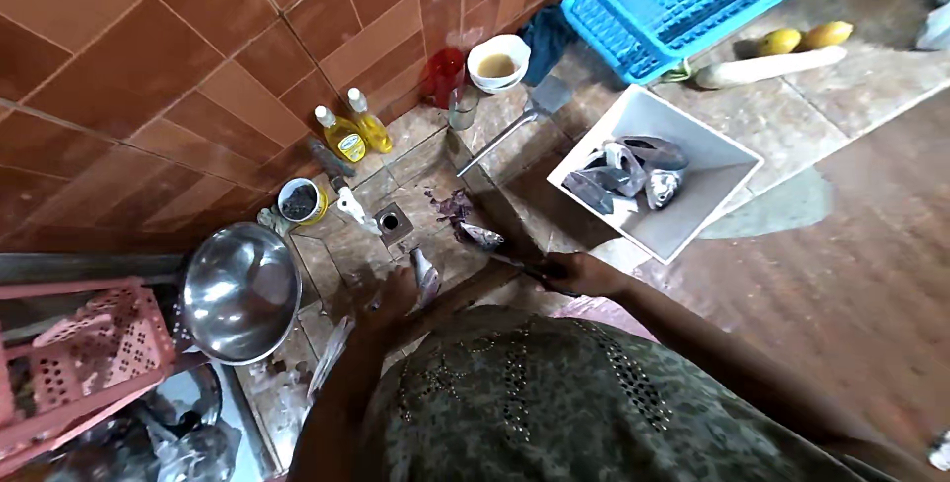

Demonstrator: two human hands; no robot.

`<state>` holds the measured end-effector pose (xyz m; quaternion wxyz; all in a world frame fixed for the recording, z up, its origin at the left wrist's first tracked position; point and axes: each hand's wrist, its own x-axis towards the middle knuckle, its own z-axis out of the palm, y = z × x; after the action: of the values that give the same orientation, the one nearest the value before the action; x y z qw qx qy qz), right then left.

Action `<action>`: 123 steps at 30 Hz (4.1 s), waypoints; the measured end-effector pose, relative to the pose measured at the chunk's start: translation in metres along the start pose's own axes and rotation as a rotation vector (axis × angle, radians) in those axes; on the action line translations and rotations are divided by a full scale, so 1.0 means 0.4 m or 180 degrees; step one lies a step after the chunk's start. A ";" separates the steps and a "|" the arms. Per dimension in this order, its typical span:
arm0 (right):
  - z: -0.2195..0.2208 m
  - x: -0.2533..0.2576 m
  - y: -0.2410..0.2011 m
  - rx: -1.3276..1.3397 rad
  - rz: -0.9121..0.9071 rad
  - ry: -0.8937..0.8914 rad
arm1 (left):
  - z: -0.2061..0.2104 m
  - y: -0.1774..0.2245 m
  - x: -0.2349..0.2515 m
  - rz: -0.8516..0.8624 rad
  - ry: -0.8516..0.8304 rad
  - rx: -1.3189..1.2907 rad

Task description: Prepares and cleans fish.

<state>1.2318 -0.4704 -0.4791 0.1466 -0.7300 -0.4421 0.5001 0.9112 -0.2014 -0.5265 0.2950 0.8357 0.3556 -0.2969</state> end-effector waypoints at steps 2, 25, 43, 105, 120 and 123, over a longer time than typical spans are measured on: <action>0.003 0.010 -0.013 0.0014 -0.0005 -0.0052 | 0.051 0.045 0.031 0.0115 0.0064 0.0107; -0.002 0.057 -0.069 0.0169 -0.0042 -0.0215 | 0.061 -0.065 0.055 0.0166 -0.0336 -0.4114; 0.054 -0.007 -0.132 0.0338 -0.0331 -0.0213 | 0.035 0.072 0.089 -0.0726 0.0664 -0.1422; -0.188 -0.055 -0.242 -0.0840 -0.1304 0.0693 | -0.550 0.431 -0.196 0.1279 0.0088 0.0450; -0.211 -0.069 -0.299 -0.0535 -0.1818 0.0749 | -0.642 0.547 -0.270 0.1107 -0.0563 0.0026; -0.207 -0.080 -0.305 -0.0576 -0.1780 0.0730 | -0.638 0.556 -0.262 0.1101 -0.0650 0.0206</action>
<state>1.2384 -0.4078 -0.3420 0.2617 -0.6419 -0.6490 0.3135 1.0954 -0.1931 -0.2241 0.3491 0.8589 0.1653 -0.3362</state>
